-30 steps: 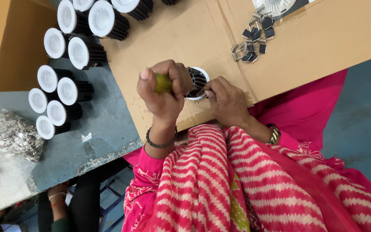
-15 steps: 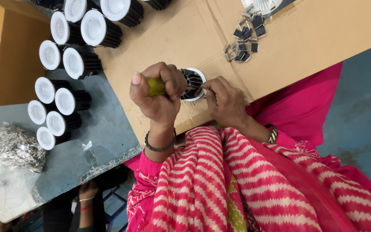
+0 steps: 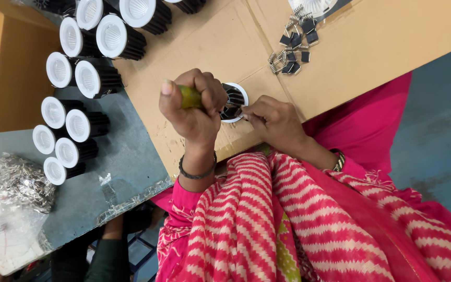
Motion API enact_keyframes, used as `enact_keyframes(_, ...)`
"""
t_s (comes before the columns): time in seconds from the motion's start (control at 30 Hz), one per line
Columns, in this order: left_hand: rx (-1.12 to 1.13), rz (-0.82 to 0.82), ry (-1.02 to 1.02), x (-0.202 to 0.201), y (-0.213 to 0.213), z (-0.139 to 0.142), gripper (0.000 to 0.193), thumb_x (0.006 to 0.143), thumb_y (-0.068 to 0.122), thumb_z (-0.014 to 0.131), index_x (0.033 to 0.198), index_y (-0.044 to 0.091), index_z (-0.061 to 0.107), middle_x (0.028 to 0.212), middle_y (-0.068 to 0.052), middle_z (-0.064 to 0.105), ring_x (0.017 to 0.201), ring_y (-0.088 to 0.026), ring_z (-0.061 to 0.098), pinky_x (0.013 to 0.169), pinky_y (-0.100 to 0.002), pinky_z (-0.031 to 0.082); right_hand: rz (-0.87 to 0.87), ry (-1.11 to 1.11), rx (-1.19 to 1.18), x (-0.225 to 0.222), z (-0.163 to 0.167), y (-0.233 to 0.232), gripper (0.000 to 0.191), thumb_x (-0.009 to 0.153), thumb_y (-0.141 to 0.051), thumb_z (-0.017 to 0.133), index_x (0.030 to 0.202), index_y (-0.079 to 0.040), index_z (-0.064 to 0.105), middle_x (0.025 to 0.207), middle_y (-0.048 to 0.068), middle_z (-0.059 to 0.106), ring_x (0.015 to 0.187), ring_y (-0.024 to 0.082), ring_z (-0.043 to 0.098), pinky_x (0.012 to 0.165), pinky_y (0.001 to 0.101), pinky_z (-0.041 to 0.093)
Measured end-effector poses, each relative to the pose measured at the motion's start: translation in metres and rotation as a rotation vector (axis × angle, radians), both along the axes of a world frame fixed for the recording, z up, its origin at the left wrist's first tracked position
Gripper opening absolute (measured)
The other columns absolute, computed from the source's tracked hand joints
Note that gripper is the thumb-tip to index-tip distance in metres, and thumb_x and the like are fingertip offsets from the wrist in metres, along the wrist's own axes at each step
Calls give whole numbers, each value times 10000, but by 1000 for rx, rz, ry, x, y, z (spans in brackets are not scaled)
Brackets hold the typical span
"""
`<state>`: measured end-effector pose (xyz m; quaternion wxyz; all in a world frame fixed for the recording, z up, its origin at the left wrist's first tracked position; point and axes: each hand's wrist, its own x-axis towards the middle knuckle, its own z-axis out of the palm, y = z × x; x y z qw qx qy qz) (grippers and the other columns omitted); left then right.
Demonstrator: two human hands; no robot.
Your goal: The person assembles LED downlight fixtures at a workbench. They pick up a black heat-sink housing, attach metal spring clips to its sides by hand, press the housing into a white trim ring, and use a screwdriver to tighten screws, repeating the process on multiple fixtures.
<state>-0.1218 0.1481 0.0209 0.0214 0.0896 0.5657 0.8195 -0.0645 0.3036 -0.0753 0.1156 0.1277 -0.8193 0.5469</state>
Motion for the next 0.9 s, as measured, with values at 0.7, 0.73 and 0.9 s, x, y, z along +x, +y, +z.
enact_keyframes(0.7, 227, -15, 435, 48, -26, 77, 649, 968, 598, 426, 545, 107, 409, 443, -16, 358, 374, -161, 304, 419, -355, 279, 191, 8, 239, -34, 2, -13, 976, 701, -262, 889, 1523, -140, 377, 1457, 166, 532, 1389, 360, 490, 1230, 519, 324)
enact_keyframes(0.73, 228, -8, 521, 52, -34, 83, 660, 977, 620, 411, 546, 120, 410, 426, 5, 353, 345, -146, 294, 389, -340, 283, 172, 18, 255, -34, 3, -14, 969, 687, -266, 895, 1503, -135, 389, 1454, 194, 519, 1395, 384, 471, 1213, 523, 317)
enact_keyframes(0.9, -961, 314, 540, 75, -70, 69, 555, 991, 544, 513, 733, 54, 476, 703, -88, 465, 584, -221, 497, 551, -351, 327, 182, 36, 255, -36, 12, -12, 967, 698, -265, 891, 1506, -104, 385, 1458, 196, 522, 1433, 395, 442, 1219, 524, 300)
